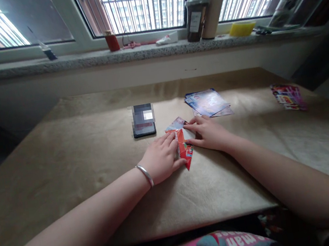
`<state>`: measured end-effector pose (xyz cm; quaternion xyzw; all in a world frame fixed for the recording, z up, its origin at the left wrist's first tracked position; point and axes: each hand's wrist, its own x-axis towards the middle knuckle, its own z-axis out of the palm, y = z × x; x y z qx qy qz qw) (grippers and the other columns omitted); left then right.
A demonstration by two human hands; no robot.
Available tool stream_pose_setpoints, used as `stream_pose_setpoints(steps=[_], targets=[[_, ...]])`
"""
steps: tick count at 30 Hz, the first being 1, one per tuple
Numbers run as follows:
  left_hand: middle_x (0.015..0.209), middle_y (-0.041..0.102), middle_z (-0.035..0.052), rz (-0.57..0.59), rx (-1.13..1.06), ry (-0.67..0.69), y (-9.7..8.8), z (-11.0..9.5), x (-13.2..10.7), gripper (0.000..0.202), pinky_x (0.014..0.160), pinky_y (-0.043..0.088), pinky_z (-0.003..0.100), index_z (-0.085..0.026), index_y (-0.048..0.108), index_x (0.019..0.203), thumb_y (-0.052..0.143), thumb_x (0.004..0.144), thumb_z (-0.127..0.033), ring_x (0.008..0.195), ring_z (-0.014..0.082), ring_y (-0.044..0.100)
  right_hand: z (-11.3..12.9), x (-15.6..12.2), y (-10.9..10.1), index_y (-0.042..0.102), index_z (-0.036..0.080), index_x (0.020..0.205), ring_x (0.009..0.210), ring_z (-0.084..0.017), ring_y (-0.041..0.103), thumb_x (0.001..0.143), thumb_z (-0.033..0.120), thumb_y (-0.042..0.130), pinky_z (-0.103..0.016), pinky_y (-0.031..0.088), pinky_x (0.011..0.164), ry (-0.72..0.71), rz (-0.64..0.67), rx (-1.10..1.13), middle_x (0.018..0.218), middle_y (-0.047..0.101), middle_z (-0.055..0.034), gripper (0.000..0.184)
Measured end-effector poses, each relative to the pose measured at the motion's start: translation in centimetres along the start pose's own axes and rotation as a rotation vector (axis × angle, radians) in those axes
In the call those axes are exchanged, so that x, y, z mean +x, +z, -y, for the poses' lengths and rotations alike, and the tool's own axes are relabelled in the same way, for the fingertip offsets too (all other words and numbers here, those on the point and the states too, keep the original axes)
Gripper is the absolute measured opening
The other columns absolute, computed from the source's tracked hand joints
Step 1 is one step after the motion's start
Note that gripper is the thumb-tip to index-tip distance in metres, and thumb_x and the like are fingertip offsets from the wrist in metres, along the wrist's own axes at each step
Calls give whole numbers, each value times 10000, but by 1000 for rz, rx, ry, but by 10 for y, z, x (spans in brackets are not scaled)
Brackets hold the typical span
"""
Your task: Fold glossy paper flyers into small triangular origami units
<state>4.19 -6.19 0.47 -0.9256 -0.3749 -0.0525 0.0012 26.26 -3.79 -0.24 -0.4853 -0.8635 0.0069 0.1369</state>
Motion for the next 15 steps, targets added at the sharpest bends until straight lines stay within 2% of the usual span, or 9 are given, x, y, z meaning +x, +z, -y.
stream_pose_setpoints(steps=[4, 9, 11, 15], targets=[[1433, 375, 179, 50, 14, -46, -2, -5, 1, 759, 1098, 287, 420, -57, 394, 1348, 477, 839, -614, 1331, 294, 347, 12, -1, -9, 589, 176, 1224, 1076, -307, 498, 795, 517, 566, -436, 408, 954, 38, 60, -21, 1177, 568, -139, 549], [1398, 423, 177, -23, 44, -26, -2, -9, -3, 673, 1087, 294, 422, -64, 435, 1320, 466, 864, -557, 1310, 300, 361, 27, 0, -22, 614, 134, 1126, 1061, -306, 533, 815, 455, 554, -409, 430, 916, 43, 126, -76, 1134, 591, -174, 451], [1374, 444, 187, -56, 48, -20, -3, -10, -5, 642, 1072, 313, 422, -68, 455, 1299, 466, 865, -540, 1289, 302, 384, 30, 0, -24, 616, 132, 1083, 1034, -295, 554, 842, 457, 511, -399, 437, 894, 86, 109, -60, 1095, 611, -170, 418], [1362, 456, 175, -80, 32, -12, -5, -8, -7, 573, 1054, 330, 430, -106, 435, 1322, 445, 889, -482, 1259, 290, 413, 29, -3, -23, 599, 165, 981, 951, -260, 585, 870, 481, 452, -366, 448, 813, 208, -20, 10, 989, 651, -129, 365]])
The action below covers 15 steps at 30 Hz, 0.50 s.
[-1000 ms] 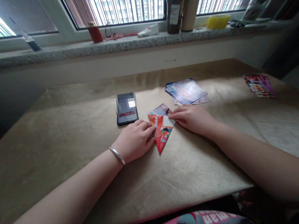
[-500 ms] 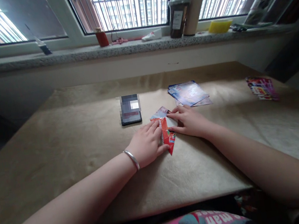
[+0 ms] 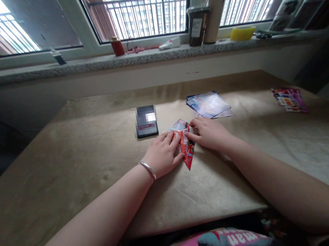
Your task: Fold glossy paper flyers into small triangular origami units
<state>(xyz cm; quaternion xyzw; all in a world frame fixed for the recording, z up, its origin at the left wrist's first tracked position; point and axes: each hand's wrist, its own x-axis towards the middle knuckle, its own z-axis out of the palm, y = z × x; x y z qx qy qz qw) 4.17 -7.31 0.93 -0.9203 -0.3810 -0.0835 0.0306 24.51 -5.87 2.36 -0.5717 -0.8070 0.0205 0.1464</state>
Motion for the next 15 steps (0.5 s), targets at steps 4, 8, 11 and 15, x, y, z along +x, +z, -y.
stream_pose_setpoints(steps=[4, 8, 11, 15], targets=[[1353, 461, 157, 3, -3, 34, -5, 3, 1, 557, 1040, 343, 424, -121, 432, 1329, 432, 900, -477, 1221, 283, 431, -7, -5, -3, 569, 199, 843, 782, -205, 597, 856, 477, 475, -306, 432, 661, 52, -19, 123, 847, 659, -72, 294], [1267, 522, 136, 34, 17, 9, -14, 0, -2, 571, 975, 402, 402, -112, 422, 1333, 475, 886, -464, 1129, 277, 477, -10, -8, -10, 574, 199, 813, 790, -187, 586, 844, 376, 499, -297, 433, 686, 10, 49, 234, 843, 653, -51, 194], [1204, 550, 144, 32, 38, -11, -15, -5, -7, 515, 944, 418, 397, -103, 469, 1281, 442, 904, -452, 1101, 274, 489, -15, -9, -12, 606, 193, 818, 797, -182, 586, 825, 287, 517, -298, 442, 710, -47, 100, 265, 846, 658, -47, 129], [1225, 545, 134, -11, 28, -4, -9, -7, -7, 449, 961, 404, 398, -122, 537, 1174, 445, 896, -464, 1116, 264, 489, -30, -10, -9, 644, 179, 926, 886, -187, 592, 745, 178, 612, -305, 462, 788, -228, 155, 265, 961, 657, -73, 184]])
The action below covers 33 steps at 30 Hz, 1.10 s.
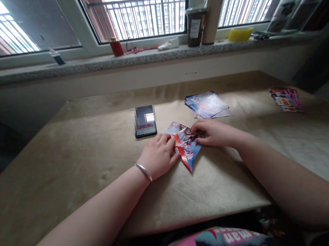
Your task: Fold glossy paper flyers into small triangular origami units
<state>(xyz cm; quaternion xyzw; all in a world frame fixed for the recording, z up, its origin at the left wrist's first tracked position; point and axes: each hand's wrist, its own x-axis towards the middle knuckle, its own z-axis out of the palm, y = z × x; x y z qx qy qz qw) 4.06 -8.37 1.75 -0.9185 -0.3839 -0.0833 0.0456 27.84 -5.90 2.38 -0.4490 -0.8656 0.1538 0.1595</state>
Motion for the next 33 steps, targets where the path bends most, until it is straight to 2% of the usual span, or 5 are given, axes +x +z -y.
stream_pose_setpoints(steps=[5, 10, 16, 28, 33], targets=[[1364, 472, 126, 17, -41, -35, 6, 3, 8, 511, 1014, 355, 443, -137, 527, 1204, 504, 840, -495, 1192, 289, 452, -12, -2, 1, 636, 207, 1092, 1032, -226, 562, 689, 290, 728, -382, 440, 919, -64, 23, -7, 1111, 626, -92, 422], [1443, 381, 113, 75, -94, -43, 11, 4, 11, 739, 1087, 265, 448, -133, 314, 1411, 480, 839, -571, 1311, 290, 338, -8, -2, 5, 609, 229, 1185, 1219, -259, 455, 656, 380, 759, -426, 349, 1042, -128, 53, -55, 1304, 547, -93, 571], [1354, 454, 135, 30, -158, 21, 13, 6, 14, 793, 1110, 231, 462, -148, 279, 1424, 538, 807, -572, 1264, 279, 393, -7, -5, 10, 532, 189, 1302, 1262, -297, 412, 672, 478, 723, -450, 325, 1070, -153, 59, -136, 1371, 488, -123, 719], [1107, 613, 43, -63, -39, 48, -10, 17, 0, 356, 1073, 270, 471, -230, 632, 1072, 372, 949, -438, 1105, 219, 514, 2, 1, 12, 484, 197, 1351, 1249, -333, 426, 796, 486, 581, -469, 364, 1055, -13, 36, -262, 1394, 479, -22, 633], [1018, 629, 57, -59, 54, 14, -10, 20, -2, 318, 1043, 309, 439, -207, 606, 1115, 502, 888, -402, 1082, 234, 515, -3, 1, 14, 491, 240, 1343, 1282, -321, 399, 769, 468, 622, -479, 346, 1071, -7, 32, -201, 1406, 463, -8, 632]])
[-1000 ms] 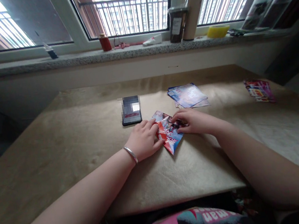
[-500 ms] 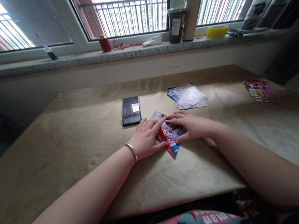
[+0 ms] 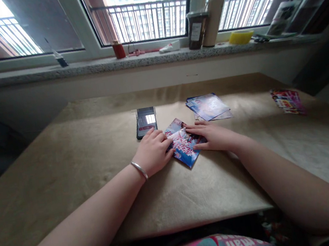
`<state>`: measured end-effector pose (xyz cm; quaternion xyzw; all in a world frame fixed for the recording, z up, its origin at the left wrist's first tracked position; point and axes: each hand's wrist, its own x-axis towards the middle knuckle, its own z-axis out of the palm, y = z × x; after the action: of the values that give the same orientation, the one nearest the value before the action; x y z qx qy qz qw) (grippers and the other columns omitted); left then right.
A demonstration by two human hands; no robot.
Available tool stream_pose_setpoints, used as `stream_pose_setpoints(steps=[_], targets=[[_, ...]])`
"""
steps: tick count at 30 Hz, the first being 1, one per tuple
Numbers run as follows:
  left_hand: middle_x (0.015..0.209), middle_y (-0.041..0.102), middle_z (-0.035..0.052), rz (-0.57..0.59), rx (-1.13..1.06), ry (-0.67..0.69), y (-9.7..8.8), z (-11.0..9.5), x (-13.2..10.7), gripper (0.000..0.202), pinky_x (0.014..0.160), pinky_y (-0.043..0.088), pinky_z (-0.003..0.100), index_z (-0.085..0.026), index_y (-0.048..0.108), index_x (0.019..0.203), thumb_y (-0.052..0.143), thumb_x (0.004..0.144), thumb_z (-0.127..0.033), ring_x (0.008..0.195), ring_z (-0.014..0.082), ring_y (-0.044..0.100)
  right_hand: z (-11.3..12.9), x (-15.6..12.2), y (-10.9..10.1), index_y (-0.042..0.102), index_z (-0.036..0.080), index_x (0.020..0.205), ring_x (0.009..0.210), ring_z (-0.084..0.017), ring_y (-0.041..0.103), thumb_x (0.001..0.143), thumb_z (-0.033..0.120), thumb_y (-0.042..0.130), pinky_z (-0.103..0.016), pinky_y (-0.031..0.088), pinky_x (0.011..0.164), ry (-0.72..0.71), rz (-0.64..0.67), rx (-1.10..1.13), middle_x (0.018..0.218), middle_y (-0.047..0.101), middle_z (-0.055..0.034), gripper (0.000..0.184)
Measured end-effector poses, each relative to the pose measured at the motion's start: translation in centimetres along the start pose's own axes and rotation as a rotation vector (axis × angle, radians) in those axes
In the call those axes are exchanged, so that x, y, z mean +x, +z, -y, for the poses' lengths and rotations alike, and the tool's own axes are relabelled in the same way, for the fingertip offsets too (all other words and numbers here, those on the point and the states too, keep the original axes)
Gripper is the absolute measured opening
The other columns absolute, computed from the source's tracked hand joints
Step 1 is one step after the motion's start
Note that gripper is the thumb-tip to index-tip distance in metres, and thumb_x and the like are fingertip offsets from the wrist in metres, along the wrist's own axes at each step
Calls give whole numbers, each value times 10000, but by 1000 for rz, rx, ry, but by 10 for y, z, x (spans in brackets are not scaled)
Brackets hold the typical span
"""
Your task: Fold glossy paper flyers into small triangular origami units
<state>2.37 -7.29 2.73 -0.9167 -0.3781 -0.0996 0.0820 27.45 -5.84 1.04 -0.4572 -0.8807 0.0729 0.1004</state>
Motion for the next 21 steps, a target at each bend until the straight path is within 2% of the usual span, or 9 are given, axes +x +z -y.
stream_pose_setpoints(steps=[5, 11, 15, 17, 21], targets=[[1047, 614, 72, 14, 56, 6, 2, -3, 0, 351, 958, 370, 403, -207, 576, 1150, 519, 873, -415, 1066, 247, 511, -6, 1, -3, 530, 226, 1306, 1302, -296, 390, 722, 400, 694, -465, 331, 1088, -38, 20, 44, 1390, 482, -46, 631], [1025, 607, 81, 124, 115, -38, -1, -7, -1, 374, 838, 398, 357, -189, 555, 1181, 480, 891, -413, 909, 227, 554, -13, -1, -7, 552, 196, 1282, 1265, -272, 445, 680, 379, 740, -436, 332, 1089, -63, 40, 81, 1363, 508, -93, 656], [1023, 600, 79, 116, 131, -46, 0, -7, -1, 446, 788, 387, 344, -237, 475, 1291, 438, 909, -465, 879, 221, 543, -17, -5, -10, 558, 245, 1272, 1252, -255, 463, 653, 345, 764, -426, 346, 1076, -71, 73, 104, 1359, 515, -68, 660], [1029, 595, 78, 99, 144, -50, 2, -8, 0, 442, 775, 378, 347, -271, 487, 1280, 407, 915, -506, 870, 220, 536, -18, -6, -12, 576, 268, 1251, 1253, -249, 461, 672, 335, 752, -425, 342, 1075, -85, 86, 100, 1365, 509, -57, 609], [1054, 593, 98, 94, 141, -66, 5, -12, 3, 504, 794, 392, 383, -225, 538, 1224, 444, 873, -575, 910, 252, 535, -17, -4, -14, 623, 295, 1185, 1248, -253, 463, 694, 322, 737, -430, 345, 1066, -103, 110, 110, 1390, 481, -44, 505]])
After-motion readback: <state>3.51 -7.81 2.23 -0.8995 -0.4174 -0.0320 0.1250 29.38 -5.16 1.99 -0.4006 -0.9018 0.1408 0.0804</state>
